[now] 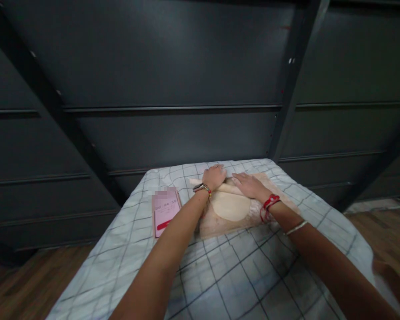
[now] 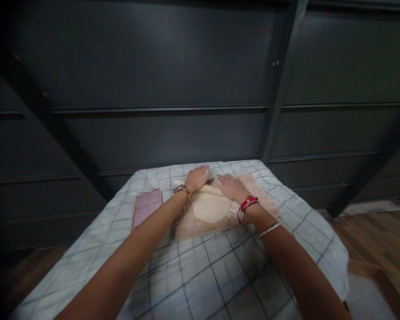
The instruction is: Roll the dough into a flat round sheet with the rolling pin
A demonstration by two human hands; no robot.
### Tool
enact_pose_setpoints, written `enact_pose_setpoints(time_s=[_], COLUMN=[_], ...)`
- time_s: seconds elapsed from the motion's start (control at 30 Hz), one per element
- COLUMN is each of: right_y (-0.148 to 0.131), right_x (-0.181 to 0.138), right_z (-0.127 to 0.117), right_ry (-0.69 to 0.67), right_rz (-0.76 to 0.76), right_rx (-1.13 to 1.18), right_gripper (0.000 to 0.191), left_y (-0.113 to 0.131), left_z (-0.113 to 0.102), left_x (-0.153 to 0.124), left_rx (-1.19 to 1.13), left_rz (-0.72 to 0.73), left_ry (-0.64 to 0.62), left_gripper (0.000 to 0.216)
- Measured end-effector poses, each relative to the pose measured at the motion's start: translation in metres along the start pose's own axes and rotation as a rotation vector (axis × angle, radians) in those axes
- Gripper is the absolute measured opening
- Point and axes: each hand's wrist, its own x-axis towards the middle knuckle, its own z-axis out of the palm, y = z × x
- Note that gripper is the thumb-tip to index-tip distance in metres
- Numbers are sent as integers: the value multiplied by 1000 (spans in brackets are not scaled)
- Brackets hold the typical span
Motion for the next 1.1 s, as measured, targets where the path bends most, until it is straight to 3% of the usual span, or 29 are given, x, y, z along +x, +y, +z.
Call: enact_pose_setpoints(time_s=[0.17,0.33,0.5,0.7,0.9,1.1], right_y=[-4,-11,-5,10,0,6], right_x=[-1,-14,-15,-7,-14,-1], right_z=[1,2,1,1,-1,-1], right_ry=[-6,61,41,126,1,2], right_rz=[-158,-291,-361,-216,-214,-182], right_rx=[24,67,112,42,33,-147], right_gripper=[44,47,48,46,50,45], left_y=[-2,-4,0,-8,-18,-10], left_z=[6,9,7,4,5,2], left_x=[-18,-32,-34,-31,-25,-10], left_rx=[77,93,117,87,49,107], left_rz=[-30,0,-95,-101,-26,-37], left_ry=[119,83,166,43,-92,-102], left_gripper=[44,44,44,55,56,51])
